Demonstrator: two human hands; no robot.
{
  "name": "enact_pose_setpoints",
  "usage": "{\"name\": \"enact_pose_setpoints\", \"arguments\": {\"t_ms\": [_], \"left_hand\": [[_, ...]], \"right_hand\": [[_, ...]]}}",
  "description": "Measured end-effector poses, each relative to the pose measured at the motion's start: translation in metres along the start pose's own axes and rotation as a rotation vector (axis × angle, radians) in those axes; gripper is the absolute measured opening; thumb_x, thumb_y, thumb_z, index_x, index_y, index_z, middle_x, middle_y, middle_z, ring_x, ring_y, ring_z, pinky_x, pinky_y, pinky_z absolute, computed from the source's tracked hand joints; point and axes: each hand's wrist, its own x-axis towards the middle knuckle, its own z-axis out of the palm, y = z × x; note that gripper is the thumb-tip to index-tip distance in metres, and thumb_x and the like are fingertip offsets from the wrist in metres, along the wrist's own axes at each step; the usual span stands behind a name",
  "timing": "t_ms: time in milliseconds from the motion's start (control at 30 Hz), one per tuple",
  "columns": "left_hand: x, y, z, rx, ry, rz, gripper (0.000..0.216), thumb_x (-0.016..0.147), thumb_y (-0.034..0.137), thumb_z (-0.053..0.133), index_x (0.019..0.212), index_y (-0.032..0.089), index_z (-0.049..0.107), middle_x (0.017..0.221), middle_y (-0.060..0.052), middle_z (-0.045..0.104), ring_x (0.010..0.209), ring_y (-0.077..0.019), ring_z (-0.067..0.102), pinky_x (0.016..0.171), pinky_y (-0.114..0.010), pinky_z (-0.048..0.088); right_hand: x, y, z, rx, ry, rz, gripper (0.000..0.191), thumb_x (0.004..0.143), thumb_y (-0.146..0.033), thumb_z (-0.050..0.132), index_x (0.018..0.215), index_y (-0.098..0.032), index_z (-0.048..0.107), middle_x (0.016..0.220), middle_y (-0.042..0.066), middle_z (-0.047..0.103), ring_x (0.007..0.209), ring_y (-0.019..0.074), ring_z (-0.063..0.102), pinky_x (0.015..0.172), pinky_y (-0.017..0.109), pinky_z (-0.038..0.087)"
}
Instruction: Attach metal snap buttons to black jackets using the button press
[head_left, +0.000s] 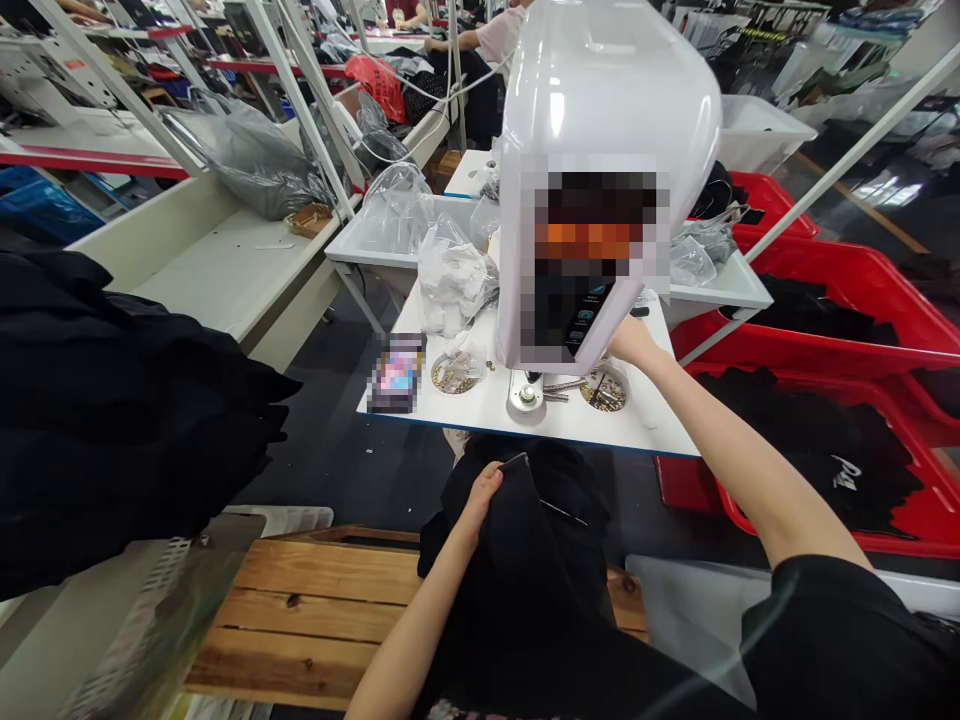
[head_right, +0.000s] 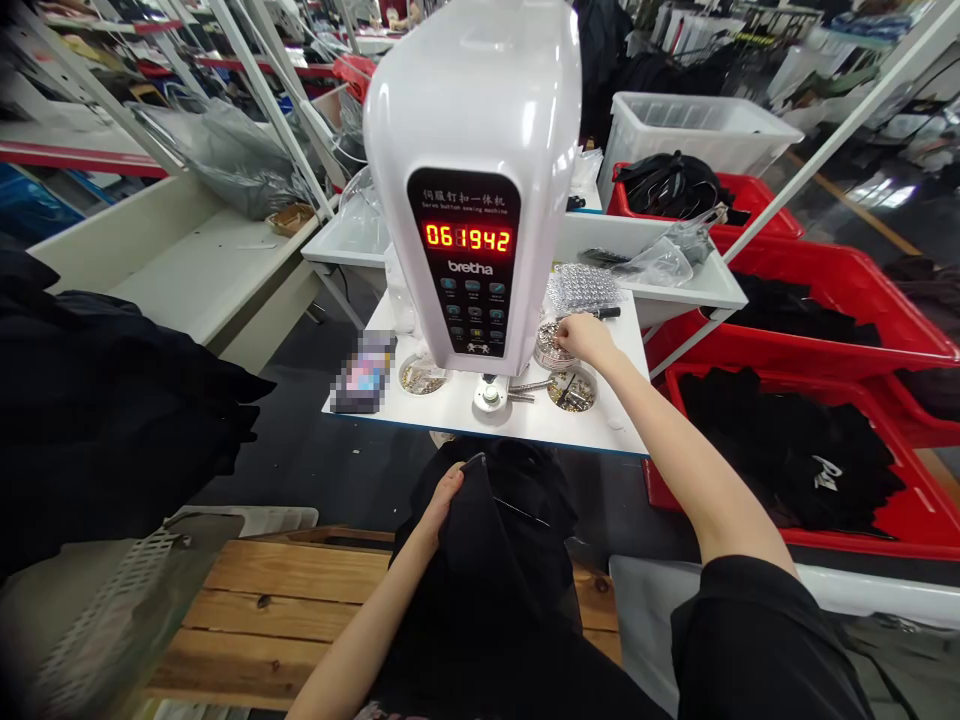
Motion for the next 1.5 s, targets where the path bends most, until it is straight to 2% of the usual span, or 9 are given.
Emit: {"name": "enact_pose_setpoints", "arguments": {"t_ms": [167, 300, 400, 533, 600, 767, 900, 1100, 1500], "left_hand": [[-0.008, 0.0, -0.002, -0.022, -0.002, -0.047, 0.042, 0.056, 0.04, 0.084, 0.082, 0.016, 0.062, 0.071, -0.001, 0.065, 0.059, -0.0116, 0.059, 0.058, -0.02, 0.044], [-0.021, 0.007, -0.005, 0.079, -0.011, -0.095, 0.039, 0.063, 0.042, 0.079, 0.085, 0.016, 0.061, 0.069, 0.0, 0.063, 0.058, -0.0111, 0.058, 0.057, -0.02, 0.043], [-0.03, 0.021, 0.0, 0.374, -0.011, -0.063, 0.033, 0.073, 0.046, 0.069, 0.087, 0.018, 0.06, 0.069, 0.0, 0.062, 0.061, -0.0136, 0.058, 0.06, -0.023, 0.045], [-0.043, 0.05, 0.029, 0.994, 0.045, 0.422, 0.032, 0.081, 0.036, 0.062, 0.108, 0.02, 0.058, 0.108, -0.007, 0.062, 0.103, -0.0237, 0.056, 0.09, -0.038, 0.044], [-0.05, 0.065, 0.052, 1.131, 0.023, 0.652, 0.039, 0.083, 0.029, 0.06, 0.12, 0.02, 0.051, 0.123, -0.009, 0.056, 0.116, -0.0236, 0.05, 0.099, -0.041, 0.04], [-0.065, 0.084, 0.103, 1.044, -0.143, 0.904, 0.045, 0.083, 0.023, 0.063, 0.126, 0.021, 0.047, 0.103, -0.005, 0.065, 0.086, -0.0132, 0.062, 0.077, -0.027, 0.051], [-0.072, 0.087, 0.115, 1.018, -0.139, 1.059, 0.034, 0.082, 0.017, 0.065, 0.115, 0.019, 0.058, 0.088, -0.002, 0.069, 0.074, -0.0093, 0.062, 0.071, -0.021, 0.052], [-0.075, 0.089, 0.115, 0.992, -0.133, 1.052, 0.02, 0.08, 0.016, 0.067, 0.1, 0.017, 0.066, 0.085, -0.003, 0.072, 0.071, -0.0105, 0.065, 0.067, -0.02, 0.054], [-0.079, 0.083, 0.119, 0.826, -0.129, 0.879, 0.02, 0.076, 0.017, 0.071, 0.096, 0.018, 0.07, 0.086, -0.003, 0.073, 0.074, -0.0127, 0.068, 0.066, -0.02, 0.055]], "right_hand": [[-0.025, -0.012, -0.019, -0.162, 0.08, 0.007, 0.014, 0.077, -0.02, 0.052, 0.073, -0.016, 0.065, 0.084, 0.011, 0.069, 0.075, 0.023, 0.059, 0.058, 0.029, 0.038], [-0.067, -0.031, -0.035, -0.008, 0.208, -0.029, 0.015, 0.08, -0.025, 0.054, 0.081, -0.019, 0.067, 0.081, 0.006, 0.069, 0.071, 0.0202, 0.06, 0.063, 0.03, 0.042], [-0.107, -0.052, -0.041, 0.224, 0.262, -0.076, 0.013, 0.081, -0.028, 0.057, 0.082, -0.021, 0.068, 0.081, 0.003, 0.068, 0.068, 0.0167, 0.059, 0.067, 0.03, 0.045], [-0.149, -0.082, -0.04, 0.478, 0.211, -0.149, 0.01, 0.083, -0.027, 0.059, 0.083, -0.022, 0.068, 0.082, 0.001, 0.068, 0.072, 0.0158, 0.06, 0.069, 0.029, 0.049], [-0.162, -0.096, -0.039, 0.505, 0.162, -0.231, 0.008, 0.084, -0.023, 0.059, 0.084, -0.022, 0.067, 0.083, 0.002, 0.068, 0.077, 0.0158, 0.062, 0.072, 0.03, 0.05], [-0.183, -0.115, -0.037, 0.451, 0.177, -0.422, 0.012, 0.082, -0.014, 0.061, 0.09, -0.021, 0.065, 0.085, 0.003, 0.068, 0.081, 0.0152, 0.063, 0.075, 0.03, 0.053], [-0.195, -0.118, -0.034, 0.394, 0.225, -0.508, 0.019, 0.08, -0.009, 0.061, 0.095, -0.02, 0.065, 0.088, 0.005, 0.068, 0.083, 0.0163, 0.064, 0.075, 0.031, 0.054], [-0.204, -0.12, -0.035, 0.452, 0.189, -0.461, 0.02, 0.08, -0.008, 0.061, 0.097, -0.02, 0.065, 0.091, 0.005, 0.068, 0.086, 0.0152, 0.064, 0.079, 0.029, 0.054], [-0.21, -0.119, -0.039, 0.558, 0.096, -0.299, 0.017, 0.083, -0.012, 0.058, 0.095, -0.022, 0.065, 0.089, 0.001, 0.067, 0.085, 0.0137, 0.063, 0.077, 0.026, 0.051]]}}
